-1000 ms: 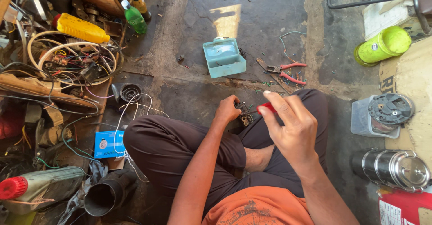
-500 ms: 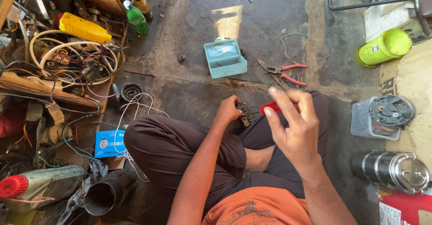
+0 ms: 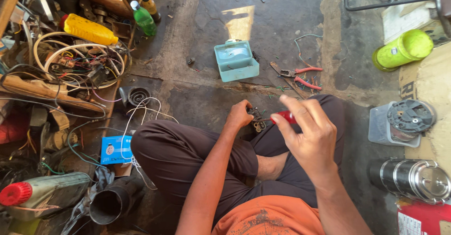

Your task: The person sits on the floor and uses a red screwdriver to tighten screws on a small electrical component. They repeatedly adjust the component and the screwdriver to secure the connections.

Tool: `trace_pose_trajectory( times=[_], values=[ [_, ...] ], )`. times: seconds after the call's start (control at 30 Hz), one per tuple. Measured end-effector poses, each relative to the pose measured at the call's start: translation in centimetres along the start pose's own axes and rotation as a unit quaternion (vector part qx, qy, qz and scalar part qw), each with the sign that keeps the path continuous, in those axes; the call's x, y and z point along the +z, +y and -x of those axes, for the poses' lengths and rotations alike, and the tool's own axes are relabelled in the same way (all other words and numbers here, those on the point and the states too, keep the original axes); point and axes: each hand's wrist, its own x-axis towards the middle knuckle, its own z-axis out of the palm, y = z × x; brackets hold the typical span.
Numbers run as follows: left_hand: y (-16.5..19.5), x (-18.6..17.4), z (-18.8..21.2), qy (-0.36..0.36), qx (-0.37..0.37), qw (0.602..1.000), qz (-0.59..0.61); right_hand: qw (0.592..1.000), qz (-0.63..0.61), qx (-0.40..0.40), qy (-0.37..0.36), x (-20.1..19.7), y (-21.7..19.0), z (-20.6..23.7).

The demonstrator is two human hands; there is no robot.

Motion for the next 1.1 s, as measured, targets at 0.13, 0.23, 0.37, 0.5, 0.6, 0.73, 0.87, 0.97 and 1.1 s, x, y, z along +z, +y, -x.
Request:
trace_pose_trajectory(
  times=[0.13, 0.23, 0.37, 0.5, 0.6, 0.73, 0.87, 0.97, 1.1],
  values=[
    [-0.3, 0.1, 0.0, -0.002, 0.001, 1.0, 0.021, 0.997, -0.059, -0.02, -0.054, -1.1, -0.5, 0.0],
    [-0.5, 0.2, 0.0, 0.002, -0.008, 0.999, 0.037, 0.998, -0.021, 0.012, -0.059, -1.5, -0.8, 0.1],
    [-0.8, 0.0, -0.5, -0.025, -0.058, 0.995, 0.072, 0.985, 0.102, 0.075, -0.12, -2.9, 0.0, -0.5],
    [-1.6, 0.3, -1.4, -0.038, -0.044, 0.996, 0.068, 0.957, 0.161, -0.03, -0.241, -4.8, 1.3, -1.9],
    [-2.4, 1.0, -1.6, 0.003, 0.023, 0.996, 0.081, 0.894, 0.242, -0.154, -0.345, -5.6, 2.4, -3.3],
    [-2.6, 1.1, -1.6, 0.018, 0.054, 0.996, 0.07, 0.767, 0.326, -0.274, -0.48, -5.4, 4.2, -5.1],
    [-2.4, 0.2, -1.3, 0.001, 0.008, 0.996, 0.089, 0.679, 0.321, -0.389, -0.533, -4.2, 4.7, -5.6],
    [-2.0, -0.1, -0.9, -0.01, -0.011, 0.994, 0.104, 0.692, 0.306, -0.418, -0.502, -2.9, 3.6, -6.0],
    [-2.1, -0.1, -0.9, 0.028, 0.05, 0.995, 0.079, 0.643, 0.343, -0.372, -0.575, -1.2, 1.4, -6.9]
  ],
)
